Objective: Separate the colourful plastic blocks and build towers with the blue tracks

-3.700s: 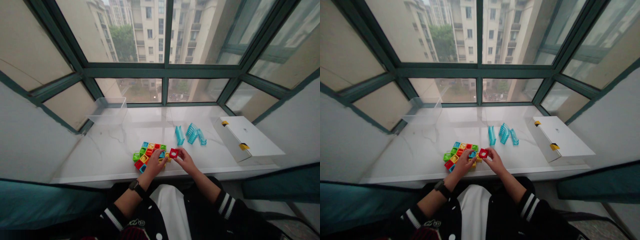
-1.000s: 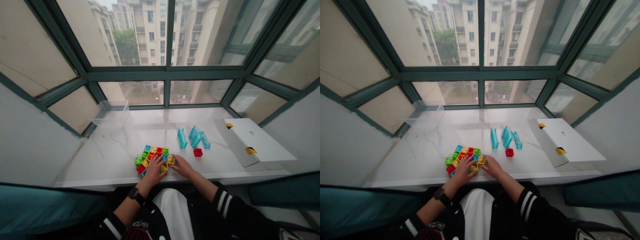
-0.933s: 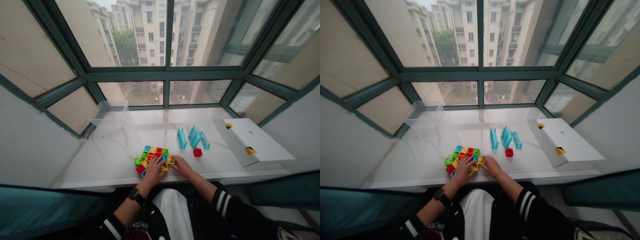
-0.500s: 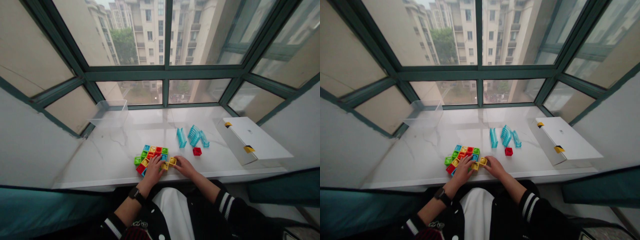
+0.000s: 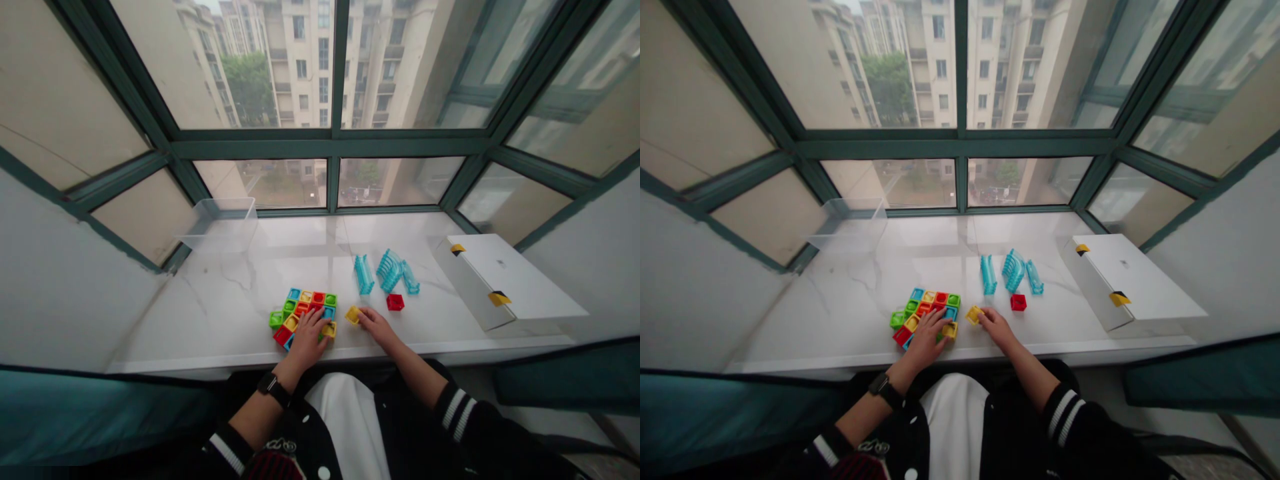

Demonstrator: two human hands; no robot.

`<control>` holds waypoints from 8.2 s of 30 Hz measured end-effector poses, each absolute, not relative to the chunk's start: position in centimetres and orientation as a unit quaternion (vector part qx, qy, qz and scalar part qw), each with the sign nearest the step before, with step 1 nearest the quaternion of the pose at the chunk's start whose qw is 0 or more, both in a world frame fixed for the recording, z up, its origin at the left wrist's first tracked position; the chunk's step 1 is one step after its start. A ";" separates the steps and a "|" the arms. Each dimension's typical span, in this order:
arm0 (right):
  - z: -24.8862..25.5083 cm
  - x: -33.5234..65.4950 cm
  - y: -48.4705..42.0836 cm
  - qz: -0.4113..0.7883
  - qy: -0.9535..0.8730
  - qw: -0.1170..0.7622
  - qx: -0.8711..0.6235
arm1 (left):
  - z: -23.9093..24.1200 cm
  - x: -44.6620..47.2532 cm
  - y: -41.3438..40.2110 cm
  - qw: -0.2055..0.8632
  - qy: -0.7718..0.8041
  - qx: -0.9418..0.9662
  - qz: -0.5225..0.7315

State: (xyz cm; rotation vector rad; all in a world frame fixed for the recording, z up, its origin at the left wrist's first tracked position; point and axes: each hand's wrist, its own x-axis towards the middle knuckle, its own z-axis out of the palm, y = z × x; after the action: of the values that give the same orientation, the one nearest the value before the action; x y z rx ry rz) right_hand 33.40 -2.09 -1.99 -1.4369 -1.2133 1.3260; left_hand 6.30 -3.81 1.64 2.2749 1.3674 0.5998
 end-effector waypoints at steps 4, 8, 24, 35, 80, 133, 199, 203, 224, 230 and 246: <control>0.0 32.8 -2.5 0.580 -0.420 0.428 -0.550 | 2.5 6.3 -3.6 0.228 0.492 0.808 0.230; 2.3 31.2 -2.9 0.623 -0.395 0.442 -0.510 | 4.3 7.1 -3.7 0.234 0.476 0.792 0.302; 5.9 28.9 -4.2 0.648 -0.465 0.425 -0.428 | 8.2 8.4 -4.5 0.288 0.441 0.732 0.432; 6.7 29.9 -4.0 0.479 -0.625 0.428 -0.443 | 7.8 8.8 -4.0 0.348 0.447 0.710 0.418; 1.5 37.1 1.5 0.166 -0.687 0.074 -0.703 | 4.2 3.7 -2.9 0.322 0.546 0.663 0.400; 4.0 25.5 -3.4 0.246 -0.802 0.186 -0.512 | 1.2 4.1 -4.6 0.209 0.470 0.811 0.280; -0.3 41.4 -4.3 0.270 -0.701 0.279 -0.599 | 5.5 5.0 -4.8 0.257 0.496 0.735 0.384; -1.8 41.3 -4.4 0.261 -0.714 0.259 -0.595 | 5.6 4.9 -5.0 0.260 0.496 0.735 0.383; -1.6 40.4 -5.4 0.272 -0.728 0.242 -0.581 | 4.4 4.8 -5.3 0.260 0.503 0.735 0.372; -0.5 40.7 -6.0 0.276 -0.721 0.266 -0.577 | 4.5 4.0 -5.1 0.247 0.507 0.732 0.381; 3.6 31.9 -2.6 0.225 -0.796 0.224 -0.515 | 4.2 4.5 -4.9 0.252 0.515 0.731 0.369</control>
State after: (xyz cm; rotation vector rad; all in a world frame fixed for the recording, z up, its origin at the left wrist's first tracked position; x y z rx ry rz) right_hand 31.92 -2.57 3.60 -1.4215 -2.1977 0.6199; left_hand 4.51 -4.87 4.21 1.9887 1.4017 1.0027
